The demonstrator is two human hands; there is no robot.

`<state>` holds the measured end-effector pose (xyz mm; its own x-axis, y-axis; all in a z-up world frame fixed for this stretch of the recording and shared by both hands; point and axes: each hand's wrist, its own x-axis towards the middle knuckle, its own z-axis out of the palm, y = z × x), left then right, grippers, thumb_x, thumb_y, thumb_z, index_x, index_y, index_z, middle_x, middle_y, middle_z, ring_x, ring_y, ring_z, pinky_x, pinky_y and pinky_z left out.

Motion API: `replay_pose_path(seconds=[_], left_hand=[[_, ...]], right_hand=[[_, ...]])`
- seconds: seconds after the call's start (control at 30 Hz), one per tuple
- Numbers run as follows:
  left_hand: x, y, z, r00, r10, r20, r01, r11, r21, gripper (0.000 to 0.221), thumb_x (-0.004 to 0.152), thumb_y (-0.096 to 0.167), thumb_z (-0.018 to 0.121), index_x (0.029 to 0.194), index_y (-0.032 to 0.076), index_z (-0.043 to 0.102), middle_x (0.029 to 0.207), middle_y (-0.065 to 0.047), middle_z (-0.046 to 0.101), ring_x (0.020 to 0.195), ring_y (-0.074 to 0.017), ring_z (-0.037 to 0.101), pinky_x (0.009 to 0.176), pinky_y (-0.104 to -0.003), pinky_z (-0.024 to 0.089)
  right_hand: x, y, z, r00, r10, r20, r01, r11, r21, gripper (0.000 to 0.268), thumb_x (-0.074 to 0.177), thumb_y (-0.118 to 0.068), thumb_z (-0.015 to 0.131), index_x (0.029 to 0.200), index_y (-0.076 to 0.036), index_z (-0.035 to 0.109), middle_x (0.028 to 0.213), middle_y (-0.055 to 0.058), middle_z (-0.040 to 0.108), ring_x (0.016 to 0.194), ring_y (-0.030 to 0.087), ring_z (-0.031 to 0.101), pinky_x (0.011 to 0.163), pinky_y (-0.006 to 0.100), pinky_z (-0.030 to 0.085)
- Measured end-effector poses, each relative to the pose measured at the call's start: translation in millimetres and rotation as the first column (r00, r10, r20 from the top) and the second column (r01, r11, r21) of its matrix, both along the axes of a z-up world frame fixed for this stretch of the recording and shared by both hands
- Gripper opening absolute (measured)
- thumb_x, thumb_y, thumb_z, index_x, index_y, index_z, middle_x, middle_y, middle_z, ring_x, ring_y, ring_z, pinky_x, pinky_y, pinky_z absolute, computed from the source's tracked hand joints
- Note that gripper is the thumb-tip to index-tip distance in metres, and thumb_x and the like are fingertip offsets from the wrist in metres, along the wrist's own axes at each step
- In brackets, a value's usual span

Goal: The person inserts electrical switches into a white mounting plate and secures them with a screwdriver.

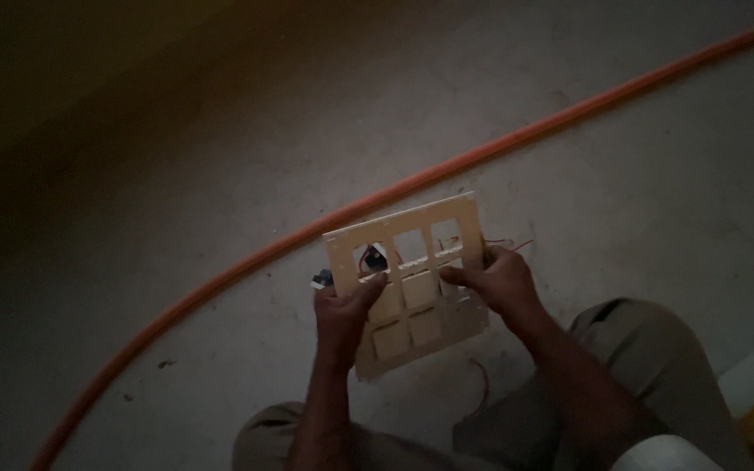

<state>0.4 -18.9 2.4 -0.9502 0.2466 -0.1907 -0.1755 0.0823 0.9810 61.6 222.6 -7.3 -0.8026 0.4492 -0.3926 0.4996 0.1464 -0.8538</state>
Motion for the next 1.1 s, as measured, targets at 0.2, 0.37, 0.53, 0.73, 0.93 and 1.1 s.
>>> replay_pose_path(seconds=[0.2,0.37,0.53,0.73,0.93,1.1], left_hand=[[-4,2,-2,0.993,0.092,0.073,-0.091,0.996,-0.018,0.036,0.08,0.03,0.084,0.098,-0.001,0.079,0.083,-0.012,0.079,0.066,-0.0183,0.074,0.056,-0.034,0.06],[2,5,2,0.986,0.127,0.11,-0.116,0.988,-0.105,0.037,0.08,0.029,0.083,0.102,0.001,0.077,0.088,-0.012,0.079,0.073,-0.0199,0.075,0.063,-0.037,0.063],[4,-1,5,0.979,0.174,0.105,-0.173,0.985,-0.022,0.037,0.08,0.025,0.084,0.104,-0.001,0.076,0.092,-0.014,0.079,0.076,-0.0224,0.074,0.066,-0.038,0.06],[7,4,3,0.974,0.192,0.123,-0.182,0.98,-0.086,0.036,0.08,0.027,0.083,0.104,0.002,0.075,0.091,-0.011,0.078,0.077,-0.0206,0.075,0.066,-0.037,0.062],[8,5,10,0.965,0.217,0.148,-0.216,0.976,-0.021,0.034,0.083,0.027,0.083,0.102,0.0,0.077,0.088,-0.008,0.076,0.075,-0.0206,0.07,0.065,-0.037,0.057],[-5,-8,13,0.91,0.383,0.157,-0.394,0.918,0.05,0.035,0.088,0.024,0.08,0.102,-0.006,0.074,0.088,-0.013,0.074,0.074,-0.0239,0.068,0.063,-0.04,0.059]], right_hand=[[-4,-11,0,0.991,0.007,0.132,-0.045,0.959,0.281,0.086,0.067,-0.057,0.093,0.124,0.001,0.067,0.11,0.017,0.074,0.097,0.026,0.075,0.085,0.041,0.062],[-8,10,-16,0.962,0.231,-0.145,-0.227,0.973,0.044,0.093,0.057,-0.041,0.094,0.134,-0.001,0.06,0.125,0.016,0.073,0.112,0.028,0.072,0.093,0.042,0.06],[-6,-4,-25,0.98,0.196,-0.038,-0.188,0.969,0.16,0.114,0.055,-0.038,0.097,0.151,-0.007,0.042,0.137,0.014,0.064,0.123,0.028,0.065,0.102,0.041,0.054],[-3,-8,-33,0.984,0.179,0.022,-0.178,0.948,0.263,0.122,0.053,-0.05,0.097,0.152,-0.008,0.04,0.138,0.015,0.063,0.125,0.029,0.064,0.103,0.043,0.053],[-7,-1,-27,0.989,0.129,-0.077,-0.125,0.99,0.062,0.085,0.075,-0.058,0.081,0.136,-0.002,0.061,0.123,0.015,0.073,0.112,0.028,0.07,0.091,0.04,0.056],[-2,1,-20,0.975,-0.222,-0.005,0.22,0.969,-0.115,0.06,0.089,-0.049,0.073,0.129,-0.005,0.067,0.11,0.008,0.074,0.099,0.024,0.071,0.08,0.039,0.057]])
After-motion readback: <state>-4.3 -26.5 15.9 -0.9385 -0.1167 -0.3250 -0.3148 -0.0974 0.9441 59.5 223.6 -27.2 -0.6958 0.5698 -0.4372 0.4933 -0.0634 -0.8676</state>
